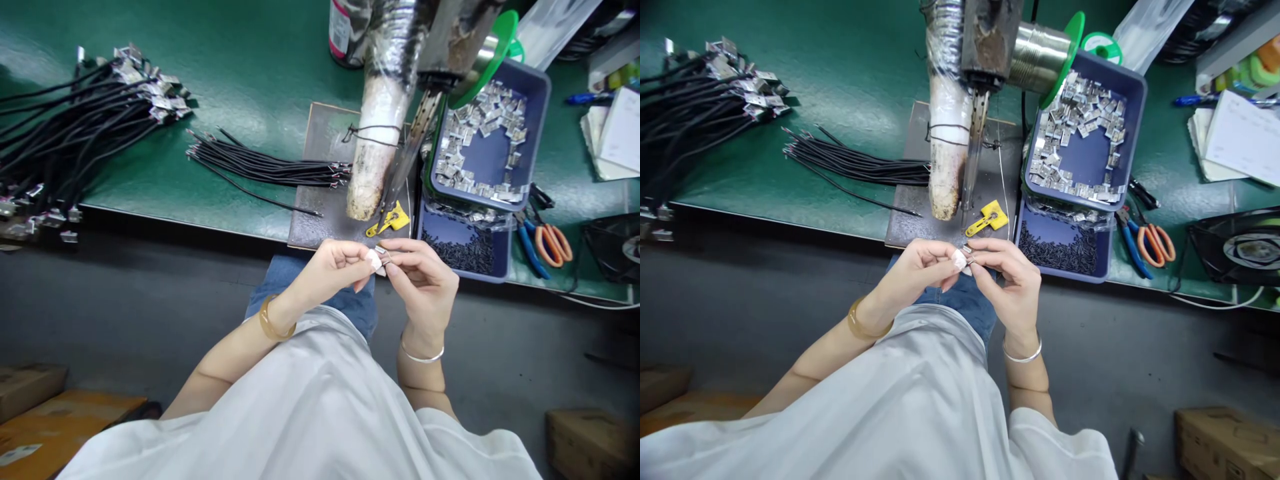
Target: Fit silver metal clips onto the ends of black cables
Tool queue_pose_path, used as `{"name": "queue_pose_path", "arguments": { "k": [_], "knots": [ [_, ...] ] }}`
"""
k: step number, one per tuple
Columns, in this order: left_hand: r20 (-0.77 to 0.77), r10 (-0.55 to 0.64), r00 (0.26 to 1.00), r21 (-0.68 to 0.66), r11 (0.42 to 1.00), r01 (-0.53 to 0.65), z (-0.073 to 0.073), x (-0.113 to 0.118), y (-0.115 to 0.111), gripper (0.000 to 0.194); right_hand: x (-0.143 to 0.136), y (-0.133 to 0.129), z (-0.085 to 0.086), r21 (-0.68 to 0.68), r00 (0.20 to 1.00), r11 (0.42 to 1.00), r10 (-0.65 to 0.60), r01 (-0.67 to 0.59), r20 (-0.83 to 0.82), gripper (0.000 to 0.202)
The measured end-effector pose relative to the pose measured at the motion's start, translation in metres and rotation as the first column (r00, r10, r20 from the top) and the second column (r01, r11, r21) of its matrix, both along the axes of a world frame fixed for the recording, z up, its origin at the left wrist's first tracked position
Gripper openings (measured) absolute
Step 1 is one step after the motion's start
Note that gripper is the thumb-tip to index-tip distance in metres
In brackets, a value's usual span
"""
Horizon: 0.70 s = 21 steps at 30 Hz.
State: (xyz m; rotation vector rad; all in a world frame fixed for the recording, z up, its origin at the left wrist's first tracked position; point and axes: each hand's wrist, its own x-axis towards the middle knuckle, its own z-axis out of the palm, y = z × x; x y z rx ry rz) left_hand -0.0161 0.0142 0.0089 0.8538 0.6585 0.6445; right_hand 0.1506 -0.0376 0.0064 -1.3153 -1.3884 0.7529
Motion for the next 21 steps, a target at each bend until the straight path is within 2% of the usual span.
{"name": "queue_pose_path", "arguments": {
  "k": [6, 14, 16, 19, 21],
  "knots": [
    [0.005, -0.104, 0.995, -0.062, 0.993, 0.104, 0.0, -0.004, 0.003, 0.044, 0.003, -0.001, 0.003, 0.032, 0.999, 0.998, 0.047, -0.048, 0.005, 0.012],
    [0.023, -0.117, 0.993, -0.04, 0.992, 0.117, -0.001, -0.007, 0.003, 0.042, 0.0, -0.003, 0.004, 0.05, 0.999, 0.998, 0.04, -0.042, 0.037, 0.015],
    [0.003, -0.109, 0.994, -0.013, 0.994, 0.109, -0.001, -0.007, 0.003, 0.039, -0.001, -0.004, 0.007, 0.087, 0.993, 0.995, 0.037, -0.047, 0.116, 0.018],
    [-0.063, -0.099, 0.993, 0.035, 0.994, 0.102, 0.001, -0.009, 0.003, 0.037, -0.004, -0.007, 0.01, 0.167, 0.946, 0.985, -0.008, -0.049, 0.325, 0.025],
    [-0.087, -0.1, 0.991, 0.054, 0.993, 0.105, 0.001, -0.011, 0.002, 0.038, -0.005, -0.008, 0.01, 0.182, 0.923, 0.982, -0.031, -0.043, 0.384, 0.026]
  ]
}}
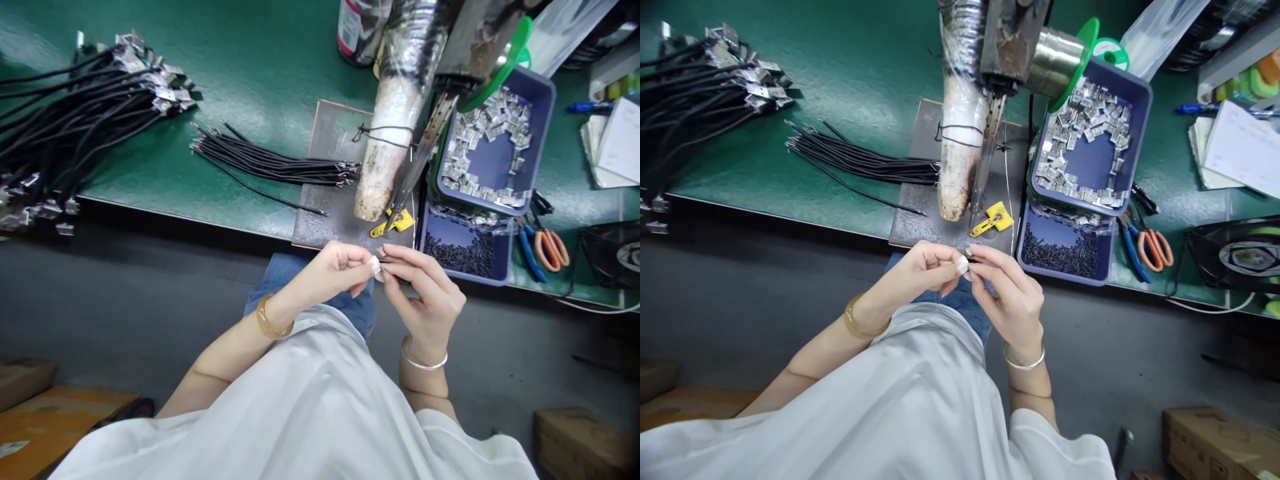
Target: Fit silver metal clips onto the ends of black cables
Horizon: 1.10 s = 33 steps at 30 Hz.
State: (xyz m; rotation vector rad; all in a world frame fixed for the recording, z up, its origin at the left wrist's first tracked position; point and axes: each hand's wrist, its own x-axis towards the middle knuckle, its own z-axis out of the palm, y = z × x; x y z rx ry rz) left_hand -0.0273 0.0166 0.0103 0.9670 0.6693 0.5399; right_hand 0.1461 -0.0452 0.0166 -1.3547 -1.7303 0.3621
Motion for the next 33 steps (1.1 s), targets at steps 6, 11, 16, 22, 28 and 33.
{"name": "queue_pose_path", "arguments": {
  "k": [6, 11, 16, 22, 28, 33],
  "knots": [
    [0.088, 0.041, 0.995, -0.008, 0.999, -0.04, 0.001, -0.003, -0.002, 0.027, -0.001, 0.009, -0.008, -0.118, 0.957, 0.992, -0.085, 0.054, -0.277, 0.008],
    [0.033, 0.258, 0.966, 0.002, 0.966, -0.258, -0.001, 0.002, -0.001, 0.019, -0.008, 0.007, -0.003, 0.083, 0.951, 0.968, -0.212, 0.235, -0.224, 0.017],
    [0.053, 0.306, 0.951, 0.035, 0.951, -0.308, -0.001, 0.01, 0.002, 0.011, -0.013, 0.001, -0.004, 0.291, 0.985, 0.945, -0.17, 0.152, 0.038, 0.027],
    [0.043, 0.367, 0.929, 0.089, 0.925, -0.37, 0.001, 0.012, 0.006, 0.01, -0.013, 0.006, -0.019, 0.222, 0.982, 0.961, -0.139, 0.165, -0.125, 0.026],
    [0.03, 0.414, 0.91, 0.18, 0.893, -0.413, 0.0, 0.017, 0.008, 0.013, -0.011, 0.015, -0.023, 0.22, 0.986, 0.962, -0.16, 0.164, -0.035, 0.018],
    [0.023, 0.469, 0.883, 0.266, 0.848, -0.458, -0.005, 0.023, 0.008, 0.013, -0.008, 0.017, -0.022, 0.336, 0.97, 0.933, -0.189, 0.13, 0.15, 0.023]
  ]
}}
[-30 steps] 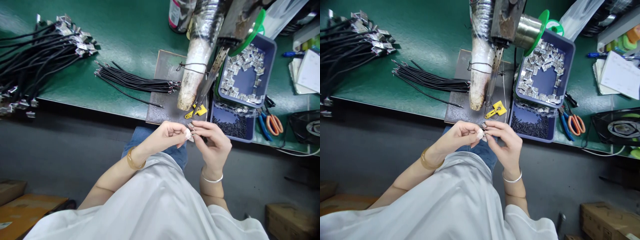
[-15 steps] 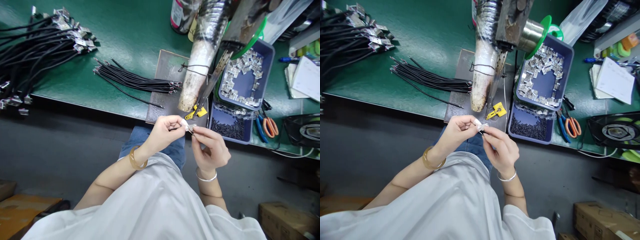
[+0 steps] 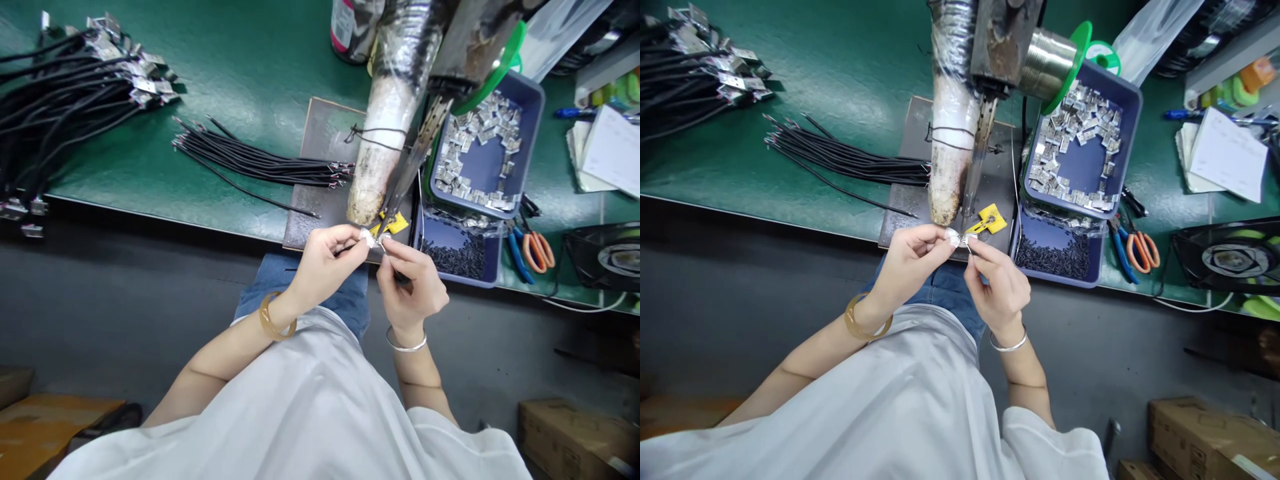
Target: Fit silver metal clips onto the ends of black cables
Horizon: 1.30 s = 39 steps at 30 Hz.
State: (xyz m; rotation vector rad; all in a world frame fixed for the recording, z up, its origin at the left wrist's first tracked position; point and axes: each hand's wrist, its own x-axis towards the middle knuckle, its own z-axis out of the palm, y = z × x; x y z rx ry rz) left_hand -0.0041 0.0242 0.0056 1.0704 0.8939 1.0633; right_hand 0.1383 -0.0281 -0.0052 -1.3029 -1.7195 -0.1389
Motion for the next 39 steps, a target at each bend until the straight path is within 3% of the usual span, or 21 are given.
{"name": "queue_pose_path", "arguments": {
  "k": [10, 18, 22, 24, 26, 30, 39],
  "knots": [
    [-0.106, 0.101, 0.989, 0.07, 0.993, -0.094, 0.004, 0.004, -0.003, 0.015, -0.001, 0.006, 0.004, 0.062, 0.997, 0.998, 0.016, -0.021, 0.07, 0.027],
    [-0.151, 0.055, 0.987, 0.069, 0.997, -0.045, 0.0, 0.0, -0.007, 0.017, 0.002, 0.0, -0.005, 0.072, 0.995, 0.997, 0.029, -0.036, 0.097, 0.025],
    [-0.159, 0.038, 0.987, 0.095, 0.995, -0.023, 0.002, -0.001, -0.01, 0.016, 0.001, 0.0, 0.001, 0.07, 0.997, 0.997, 0.008, -0.013, 0.074, 0.024],
    [-0.166, 0.039, 0.985, 0.146, 0.989, -0.014, 0.003, -0.001, -0.011, 0.014, 0.0, 0.001, 0.007, 0.051, 0.999, 0.998, -0.03, 0.029, 0.023, 0.022],
    [-0.179, 0.061, 0.982, 0.225, 0.974, -0.02, 0.003, -0.002, -0.012, 0.013, -0.002, 0.002, 0.013, -0.051, 0.995, 0.998, -0.038, 0.034, -0.096, 0.018],
    [-0.171, 0.101, 0.98, 0.285, 0.957, -0.049, 0.001, -0.003, -0.008, 0.014, -0.004, 0.003, 0.018, -0.268, 0.935, 0.96, -0.02, -0.081, -0.355, 0.009],
    [-0.162, 0.141, 0.977, 0.289, 0.953, -0.09, -0.005, -0.001, 0.0, 0.011, -0.004, 0.007, 0.015, -0.294, 0.914, 0.95, -0.022, -0.107, -0.404, 0.009]
  ]
}}
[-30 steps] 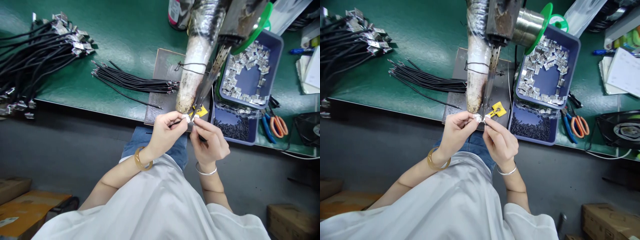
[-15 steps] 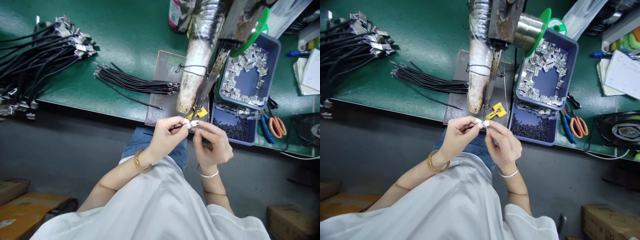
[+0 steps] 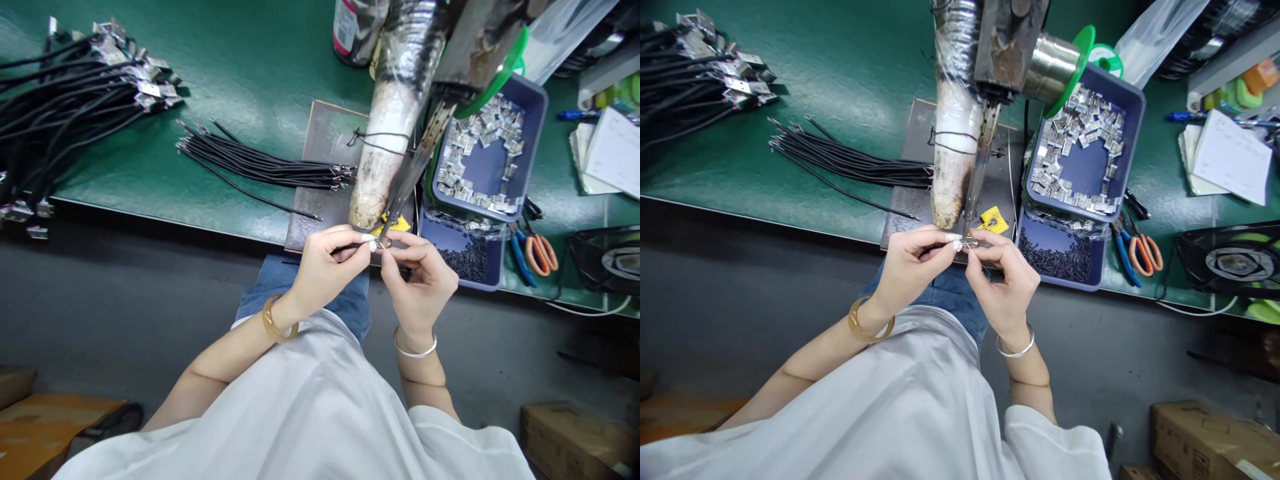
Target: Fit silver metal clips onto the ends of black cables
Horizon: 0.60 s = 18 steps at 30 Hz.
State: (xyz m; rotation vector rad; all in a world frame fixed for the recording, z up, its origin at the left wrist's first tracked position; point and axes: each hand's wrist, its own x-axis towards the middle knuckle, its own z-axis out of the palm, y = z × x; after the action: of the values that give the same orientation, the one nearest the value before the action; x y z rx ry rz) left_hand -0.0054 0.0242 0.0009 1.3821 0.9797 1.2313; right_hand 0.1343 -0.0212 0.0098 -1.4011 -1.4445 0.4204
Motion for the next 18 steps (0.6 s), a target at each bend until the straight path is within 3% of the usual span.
{"name": "queue_pose_path", "arguments": {
  "k": [9, 18],
  "knots": [
    [-0.06, 0.016, 0.998, 0.09, 0.996, -0.01, 0.0052, -0.004, 0.001, 0.013, -0.0003, 0.001, 0.0057, 0.072, 0.99, 0.997, -0.002, -0.008, 0.14, 0.01],
    [-0.15, -0.014, 0.989, 0.137, 0.99, 0.035, 0.0046, -0.0082, 0.0013, 0.013, 0.0016, -0.001, 0.0012, 0.043, 0.997, 0.999, 0.026, -0.029, 0.066, 0.013]
  ]
}}
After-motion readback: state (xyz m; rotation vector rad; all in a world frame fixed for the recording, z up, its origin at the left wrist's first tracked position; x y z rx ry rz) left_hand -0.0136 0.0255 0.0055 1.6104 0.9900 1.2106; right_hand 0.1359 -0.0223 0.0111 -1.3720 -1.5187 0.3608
